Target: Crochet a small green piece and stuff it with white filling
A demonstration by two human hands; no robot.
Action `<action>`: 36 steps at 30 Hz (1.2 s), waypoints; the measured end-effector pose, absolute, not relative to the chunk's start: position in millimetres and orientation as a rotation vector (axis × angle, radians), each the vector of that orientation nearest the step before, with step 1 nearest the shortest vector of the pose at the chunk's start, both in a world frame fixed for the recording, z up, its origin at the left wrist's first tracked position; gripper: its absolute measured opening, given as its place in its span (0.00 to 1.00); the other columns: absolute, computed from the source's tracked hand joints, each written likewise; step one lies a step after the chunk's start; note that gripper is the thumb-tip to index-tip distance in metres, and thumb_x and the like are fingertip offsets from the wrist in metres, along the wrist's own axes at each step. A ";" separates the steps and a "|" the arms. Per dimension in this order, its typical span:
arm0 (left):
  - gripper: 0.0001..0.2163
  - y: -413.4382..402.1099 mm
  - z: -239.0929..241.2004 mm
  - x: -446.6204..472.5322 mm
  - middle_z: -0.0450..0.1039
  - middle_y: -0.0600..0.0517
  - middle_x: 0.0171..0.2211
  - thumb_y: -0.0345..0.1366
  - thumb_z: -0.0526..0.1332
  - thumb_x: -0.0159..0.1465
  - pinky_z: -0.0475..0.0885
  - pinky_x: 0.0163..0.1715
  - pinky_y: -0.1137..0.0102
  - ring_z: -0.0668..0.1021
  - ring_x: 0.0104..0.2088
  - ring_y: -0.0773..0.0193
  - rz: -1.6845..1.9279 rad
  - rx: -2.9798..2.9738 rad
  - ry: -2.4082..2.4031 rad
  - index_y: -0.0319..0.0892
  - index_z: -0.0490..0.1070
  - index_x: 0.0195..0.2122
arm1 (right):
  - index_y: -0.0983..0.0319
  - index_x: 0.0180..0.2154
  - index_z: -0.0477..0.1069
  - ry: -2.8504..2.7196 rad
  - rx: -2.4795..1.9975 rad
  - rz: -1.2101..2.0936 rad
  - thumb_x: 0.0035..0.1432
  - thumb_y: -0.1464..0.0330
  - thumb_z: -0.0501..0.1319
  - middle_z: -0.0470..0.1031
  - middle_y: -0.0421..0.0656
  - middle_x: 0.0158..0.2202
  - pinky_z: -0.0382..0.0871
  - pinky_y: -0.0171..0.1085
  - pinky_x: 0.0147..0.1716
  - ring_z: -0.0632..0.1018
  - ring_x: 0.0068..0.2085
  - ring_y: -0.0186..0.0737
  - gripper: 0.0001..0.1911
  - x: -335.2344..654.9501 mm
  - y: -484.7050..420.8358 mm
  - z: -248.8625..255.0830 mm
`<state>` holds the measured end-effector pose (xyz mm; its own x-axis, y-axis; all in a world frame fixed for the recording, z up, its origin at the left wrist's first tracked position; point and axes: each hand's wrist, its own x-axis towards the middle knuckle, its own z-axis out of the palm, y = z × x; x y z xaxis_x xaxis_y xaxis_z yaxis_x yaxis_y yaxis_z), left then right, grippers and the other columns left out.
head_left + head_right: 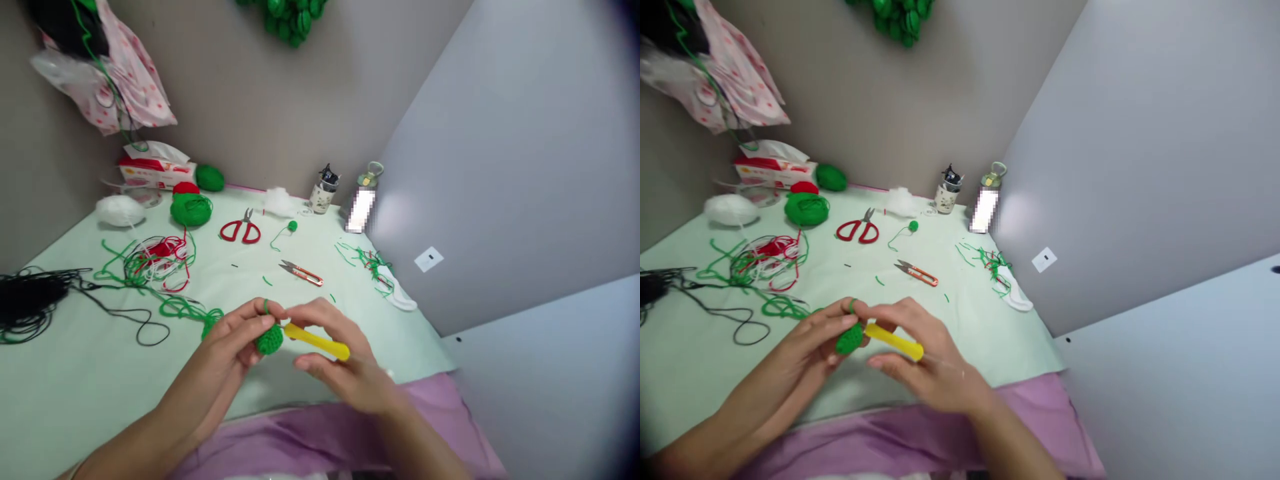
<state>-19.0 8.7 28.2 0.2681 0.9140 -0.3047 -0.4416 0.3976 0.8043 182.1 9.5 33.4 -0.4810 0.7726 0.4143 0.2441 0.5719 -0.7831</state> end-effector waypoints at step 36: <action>0.29 -12.2 23.4 -31.4 0.74 0.54 0.33 0.43 0.76 0.59 0.64 0.23 0.75 0.72 0.29 0.67 1.004 0.977 0.714 0.51 0.74 0.61 | 0.57 0.31 0.80 -0.950 -0.543 1.512 0.53 0.66 0.77 0.71 0.36 0.29 0.61 0.28 0.22 0.68 0.25 0.27 0.07 128.9 -12.0 18.1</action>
